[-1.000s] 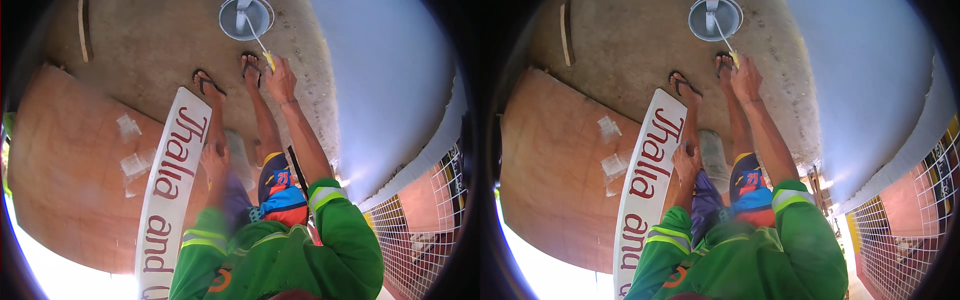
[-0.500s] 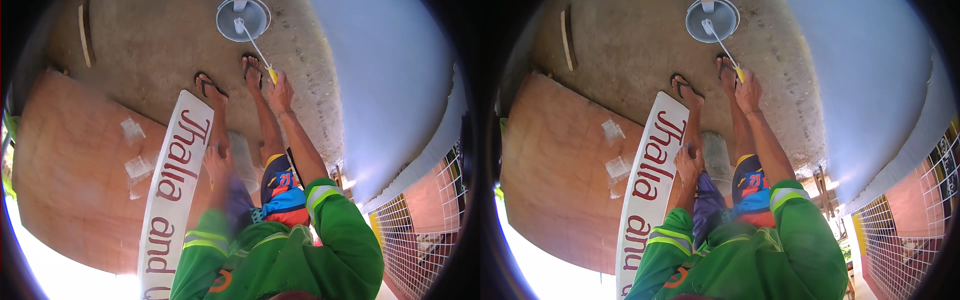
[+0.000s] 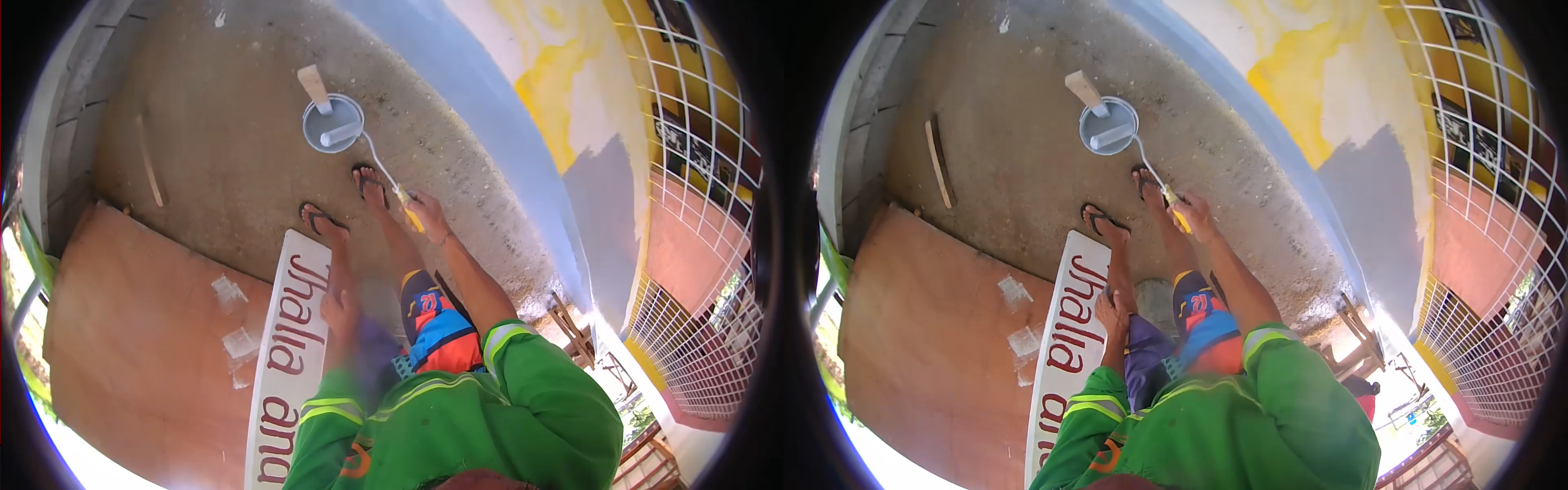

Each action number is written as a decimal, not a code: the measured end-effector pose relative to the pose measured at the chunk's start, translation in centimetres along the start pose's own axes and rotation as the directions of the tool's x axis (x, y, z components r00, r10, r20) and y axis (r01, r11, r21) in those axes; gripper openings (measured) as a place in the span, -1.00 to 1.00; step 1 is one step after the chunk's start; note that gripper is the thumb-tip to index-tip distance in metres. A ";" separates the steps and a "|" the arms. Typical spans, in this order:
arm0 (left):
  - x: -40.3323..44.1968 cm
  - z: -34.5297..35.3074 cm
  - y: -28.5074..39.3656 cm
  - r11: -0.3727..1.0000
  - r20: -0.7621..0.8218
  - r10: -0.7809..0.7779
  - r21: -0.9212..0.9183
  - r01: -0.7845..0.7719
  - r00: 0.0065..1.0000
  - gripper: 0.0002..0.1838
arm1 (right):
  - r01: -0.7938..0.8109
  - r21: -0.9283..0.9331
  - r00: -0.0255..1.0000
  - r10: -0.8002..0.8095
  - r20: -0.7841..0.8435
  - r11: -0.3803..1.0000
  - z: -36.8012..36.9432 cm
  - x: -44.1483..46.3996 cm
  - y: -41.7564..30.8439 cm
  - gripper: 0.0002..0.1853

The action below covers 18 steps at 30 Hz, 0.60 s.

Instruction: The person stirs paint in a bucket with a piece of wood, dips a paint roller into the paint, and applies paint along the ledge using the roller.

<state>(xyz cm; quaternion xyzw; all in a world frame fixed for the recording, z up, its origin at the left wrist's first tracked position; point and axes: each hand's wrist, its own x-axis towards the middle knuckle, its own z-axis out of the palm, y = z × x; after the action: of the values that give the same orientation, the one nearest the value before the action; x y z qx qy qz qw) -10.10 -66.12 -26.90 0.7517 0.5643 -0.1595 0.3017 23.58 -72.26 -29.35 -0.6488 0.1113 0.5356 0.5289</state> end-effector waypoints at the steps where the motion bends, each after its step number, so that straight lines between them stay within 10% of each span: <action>1: -0.4 -1.5 1.5 0.993 -0.099 0.099 -0.056 -0.105 0.990 -0.61 | -0.016 0.002 0.998 0.016 0.063 1.000 -0.2 -1.8 -1.9 -0.72; 11: -0.5 -13.1 6.6 0.888 -0.317 -0.125 -0.459 -0.037 0.940 -0.48 | -0.116 0.237 0.814 -0.045 0.580 0.965 1.5 -26.2 -15.0 -0.63; 18: -1.3 -14.8 6.5 0.815 -0.261 0.026 -0.553 -0.172 0.965 -0.56 | 0.246 0.304 0.836 -0.360 0.414 0.920 -3.8 -40.2 -18.7 -0.55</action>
<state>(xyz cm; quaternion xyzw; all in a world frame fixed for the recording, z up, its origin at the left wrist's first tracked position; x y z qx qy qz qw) -5.81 -58.92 -13.03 0.6691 0.5783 0.1254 0.4497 22.93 -84.58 13.43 -0.4437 -0.0590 0.5657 0.6925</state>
